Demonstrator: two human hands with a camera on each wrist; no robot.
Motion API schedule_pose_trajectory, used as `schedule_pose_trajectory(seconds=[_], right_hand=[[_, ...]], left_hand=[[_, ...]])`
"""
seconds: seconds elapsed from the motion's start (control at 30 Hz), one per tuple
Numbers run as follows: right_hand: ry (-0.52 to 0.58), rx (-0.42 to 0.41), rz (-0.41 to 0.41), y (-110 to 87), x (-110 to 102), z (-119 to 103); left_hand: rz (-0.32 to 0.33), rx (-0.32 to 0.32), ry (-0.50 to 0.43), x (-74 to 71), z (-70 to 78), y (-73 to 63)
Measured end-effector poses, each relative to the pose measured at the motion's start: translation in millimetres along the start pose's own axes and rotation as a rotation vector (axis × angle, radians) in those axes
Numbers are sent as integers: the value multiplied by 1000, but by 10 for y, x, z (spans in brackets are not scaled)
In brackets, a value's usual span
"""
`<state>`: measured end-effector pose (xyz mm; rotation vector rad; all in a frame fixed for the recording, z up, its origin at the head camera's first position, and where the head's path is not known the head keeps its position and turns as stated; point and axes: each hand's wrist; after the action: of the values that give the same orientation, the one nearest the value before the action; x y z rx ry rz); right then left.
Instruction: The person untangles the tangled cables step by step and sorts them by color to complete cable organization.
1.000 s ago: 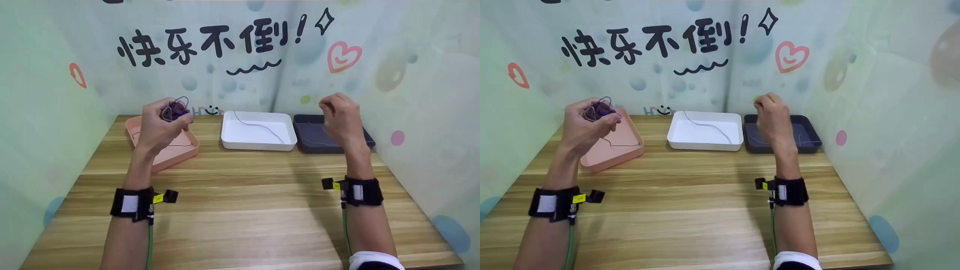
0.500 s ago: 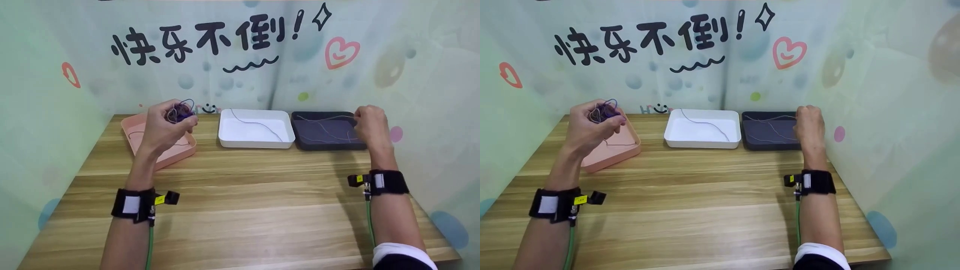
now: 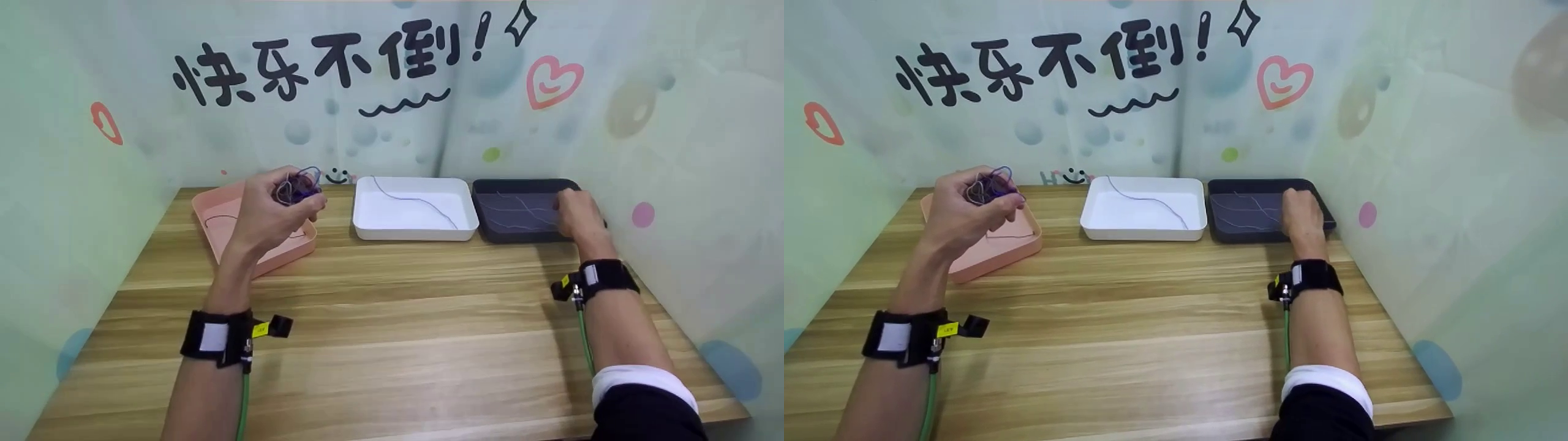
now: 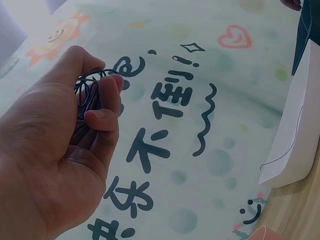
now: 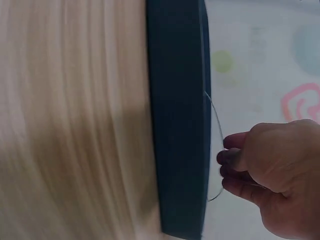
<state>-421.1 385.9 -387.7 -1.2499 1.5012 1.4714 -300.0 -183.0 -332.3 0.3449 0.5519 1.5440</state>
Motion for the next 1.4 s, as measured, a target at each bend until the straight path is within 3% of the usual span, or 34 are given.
schedule_pose_trajectory(seconds=[0.1, 0.23, 0.37, 0.47, 0.67, 0.97, 1.17, 1.4], right_hand=[[6, 26, -57, 8, 22, -10], [107, 28, 5, -13, -1, -131], [273, -13, 73, -72, -79, -394], [351, -67, 42, -129, -184, -677], [421, -280, -20, -277, -405, -1429], [495, -679, 59, -609, -627, -2417], [534, -889, 248, -717, -584, -2760], [618, -983, 444, -724, -480, -2997]], left_hand=[[-16, -2, -22, 20, -6, 3], [-48, 8, -14, 58, -14, 13], [-82, 15, 15, 123, -39, 28], [-106, 8, 50, 178, -59, 33], [-131, -5, 182, 278, -71, 0], [-247, 58, 337, 457, -93, -29], [-335, 118, 342, 541, -100, -57], [-389, 111, 329, 592, -90, -96]])
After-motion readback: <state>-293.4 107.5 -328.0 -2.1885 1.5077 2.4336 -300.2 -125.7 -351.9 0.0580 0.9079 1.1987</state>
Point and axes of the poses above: each hand's wrist, its own y-axis towards the middle knuckle, its own x-axis out of the palm, z = x × y, and after that the axes turned 6 degrees about z, right-handed
